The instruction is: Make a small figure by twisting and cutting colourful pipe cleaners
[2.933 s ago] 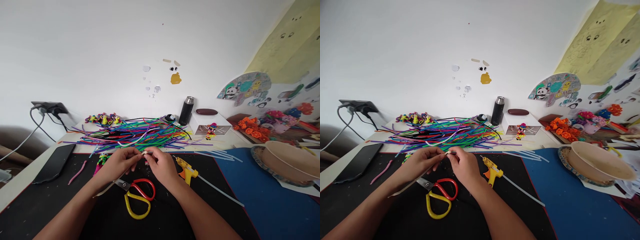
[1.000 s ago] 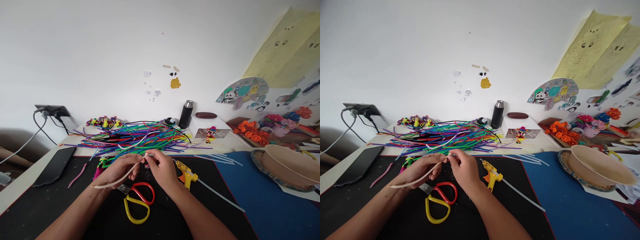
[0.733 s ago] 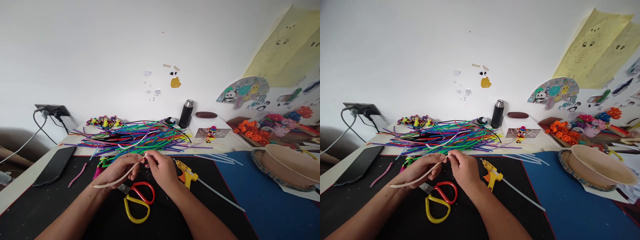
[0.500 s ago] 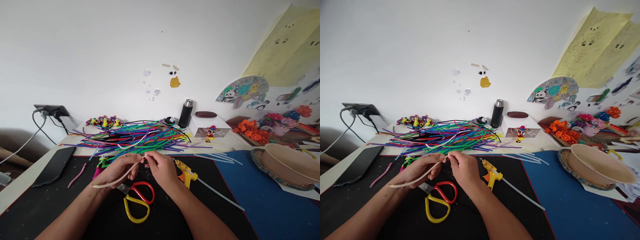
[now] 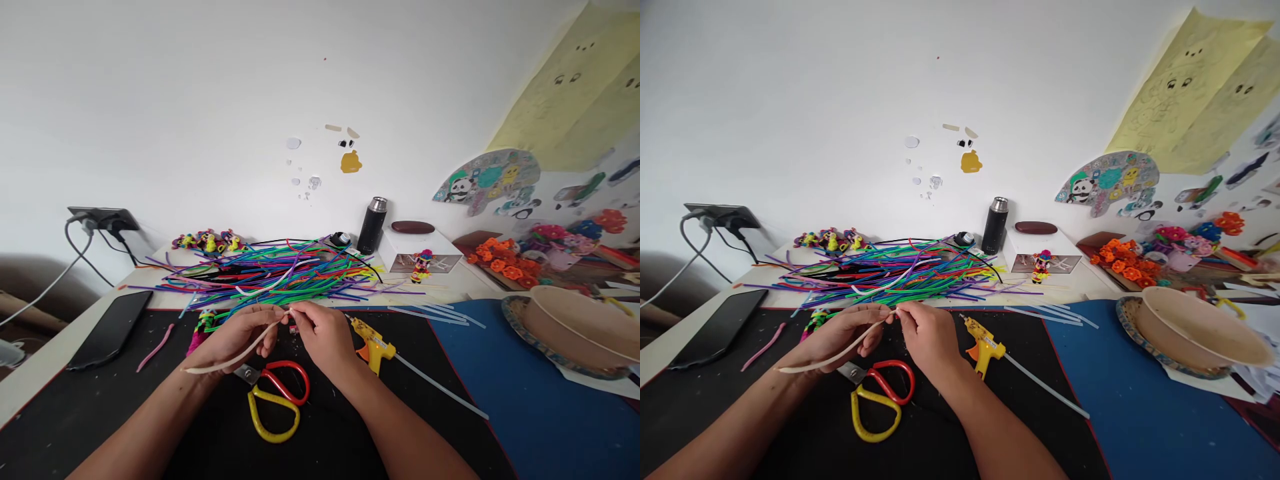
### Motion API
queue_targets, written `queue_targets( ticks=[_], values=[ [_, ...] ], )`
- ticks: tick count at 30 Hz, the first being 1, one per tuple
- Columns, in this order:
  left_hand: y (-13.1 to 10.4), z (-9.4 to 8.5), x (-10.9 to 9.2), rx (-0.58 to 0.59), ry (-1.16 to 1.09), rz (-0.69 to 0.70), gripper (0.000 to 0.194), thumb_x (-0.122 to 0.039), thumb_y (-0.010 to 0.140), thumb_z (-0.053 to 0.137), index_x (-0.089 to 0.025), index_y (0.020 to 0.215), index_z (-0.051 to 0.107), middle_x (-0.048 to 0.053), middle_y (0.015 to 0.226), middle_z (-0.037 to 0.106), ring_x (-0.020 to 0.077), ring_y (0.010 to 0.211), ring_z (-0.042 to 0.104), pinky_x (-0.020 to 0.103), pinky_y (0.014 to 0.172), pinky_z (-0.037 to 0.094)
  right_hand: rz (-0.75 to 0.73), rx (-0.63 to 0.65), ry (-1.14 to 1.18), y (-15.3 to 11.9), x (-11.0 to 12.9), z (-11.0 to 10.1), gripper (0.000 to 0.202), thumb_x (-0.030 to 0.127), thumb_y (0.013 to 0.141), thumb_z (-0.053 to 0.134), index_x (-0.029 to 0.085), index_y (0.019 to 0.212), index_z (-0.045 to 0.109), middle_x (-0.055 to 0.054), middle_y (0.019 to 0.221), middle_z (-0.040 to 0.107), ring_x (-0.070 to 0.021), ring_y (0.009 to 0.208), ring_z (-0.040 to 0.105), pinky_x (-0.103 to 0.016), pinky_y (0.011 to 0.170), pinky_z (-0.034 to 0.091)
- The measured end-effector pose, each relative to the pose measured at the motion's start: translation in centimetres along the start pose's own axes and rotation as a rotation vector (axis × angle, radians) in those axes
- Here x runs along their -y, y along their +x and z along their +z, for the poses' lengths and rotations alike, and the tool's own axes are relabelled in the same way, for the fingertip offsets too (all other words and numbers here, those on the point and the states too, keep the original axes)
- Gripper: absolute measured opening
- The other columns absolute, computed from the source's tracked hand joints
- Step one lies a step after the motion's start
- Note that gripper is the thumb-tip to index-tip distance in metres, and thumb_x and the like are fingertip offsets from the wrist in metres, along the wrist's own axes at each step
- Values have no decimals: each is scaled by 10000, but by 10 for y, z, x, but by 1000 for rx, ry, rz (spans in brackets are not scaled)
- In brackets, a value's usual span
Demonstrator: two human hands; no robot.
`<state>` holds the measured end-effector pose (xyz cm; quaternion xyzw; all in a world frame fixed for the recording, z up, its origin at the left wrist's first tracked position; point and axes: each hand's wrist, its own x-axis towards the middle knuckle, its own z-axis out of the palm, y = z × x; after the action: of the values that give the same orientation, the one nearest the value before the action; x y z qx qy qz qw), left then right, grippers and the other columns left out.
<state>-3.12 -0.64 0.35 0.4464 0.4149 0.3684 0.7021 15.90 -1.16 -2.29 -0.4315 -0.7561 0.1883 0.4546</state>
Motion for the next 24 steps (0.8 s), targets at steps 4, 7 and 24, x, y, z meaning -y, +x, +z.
queue_targets(
  ticks=[4, 7, 24],
  values=[
    [-1, 2, -1, 2, 3, 0, 334, -430, 760, 798, -142, 633, 687, 17, 414, 583, 114, 368, 490, 236, 434, 362, 5, 8, 11, 0, 1, 0, 208, 234, 1018, 588, 235, 1062, 792, -44, 998, 836, -213, 856, 789, -278, 791, 545],
    [-2, 4, -3, -5, 6, 2, 346, -439, 758, 807, -145, 633, 676, 11, 411, 575, 112, 368, 488, 231, 431, 360, 28, 1, 19, 1, 3, -1, 205, 252, 1016, 587, 245, 1046, 790, -43, 991, 835, -212, 855, 787, -277, 791, 547],
    [-4, 3, -1, 10, 70, 15, 350, -480, 774, 803, -142, 782, 712, 20, 454, 628, 129, 382, 524, 232, 454, 351, 114, 20, 57, 3, 6, -4, 215, 319, 1038, 593, 234, 1011, 789, -31, 906, 824, -184, 764, 758, -260, 713, 505]
  ],
)
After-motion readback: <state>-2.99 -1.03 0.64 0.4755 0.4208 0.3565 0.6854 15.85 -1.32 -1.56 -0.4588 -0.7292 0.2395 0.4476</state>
